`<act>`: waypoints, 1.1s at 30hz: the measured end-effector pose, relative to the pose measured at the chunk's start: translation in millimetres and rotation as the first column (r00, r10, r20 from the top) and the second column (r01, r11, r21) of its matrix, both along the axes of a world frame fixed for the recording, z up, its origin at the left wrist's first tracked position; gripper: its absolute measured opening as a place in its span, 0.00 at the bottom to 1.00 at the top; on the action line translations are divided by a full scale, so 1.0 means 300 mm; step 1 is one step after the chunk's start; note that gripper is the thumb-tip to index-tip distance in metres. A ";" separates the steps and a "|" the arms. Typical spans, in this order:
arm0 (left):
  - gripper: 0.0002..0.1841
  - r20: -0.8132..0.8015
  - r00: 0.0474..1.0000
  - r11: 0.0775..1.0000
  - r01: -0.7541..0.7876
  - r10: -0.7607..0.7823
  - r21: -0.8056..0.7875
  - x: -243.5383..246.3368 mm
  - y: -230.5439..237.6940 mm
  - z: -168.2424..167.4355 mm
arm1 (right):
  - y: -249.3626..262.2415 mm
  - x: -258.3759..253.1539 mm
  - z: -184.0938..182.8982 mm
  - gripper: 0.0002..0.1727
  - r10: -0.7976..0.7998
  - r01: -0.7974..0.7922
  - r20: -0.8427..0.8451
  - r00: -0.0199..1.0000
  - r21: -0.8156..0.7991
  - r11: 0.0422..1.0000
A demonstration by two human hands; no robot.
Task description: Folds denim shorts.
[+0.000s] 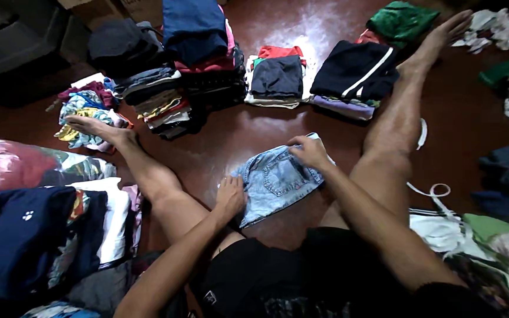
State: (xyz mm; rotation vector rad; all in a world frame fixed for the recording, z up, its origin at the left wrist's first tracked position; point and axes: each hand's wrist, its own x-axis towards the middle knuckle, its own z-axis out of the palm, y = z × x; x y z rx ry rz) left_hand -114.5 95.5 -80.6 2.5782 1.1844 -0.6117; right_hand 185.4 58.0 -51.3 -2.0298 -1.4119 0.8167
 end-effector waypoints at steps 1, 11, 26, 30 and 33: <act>0.42 0.001 0.999 0.998 -0.054 0.054 -0.011 0.026 -0.022 0.000 | -0.011 0.080 -0.004 0.18 -0.049 0.052 0.078 0.996 -0.033 0.998; 0.56 -0.008 0.958 0.958 -0.286 0.286 0.017 0.177 -0.025 -0.121 | -0.113 0.199 -0.180 0.48 -0.382 0.425 0.191 0.904 -0.305 0.852; 0.25 0.612 0.647 0.864 -0.488 0.455 -0.127 -0.007 0.111 -0.099 | 0.072 -0.528 -0.375 0.43 0.305 -0.322 0.243 0.921 0.033 0.946; 0.51 0.417 0.460 0.582 -0.779 0.784 -0.233 0.017 0.160 -0.065 | 0.058 -0.523 -0.391 0.45 0.322 -0.333 0.337 0.885 -0.028 0.943; 0.51 0.263 0.442 0.511 -0.792 0.857 -0.334 0.033 0.209 -0.049 | 0.056 -0.524 -0.378 0.44 0.341 -0.353 0.326 0.882 -0.024 0.935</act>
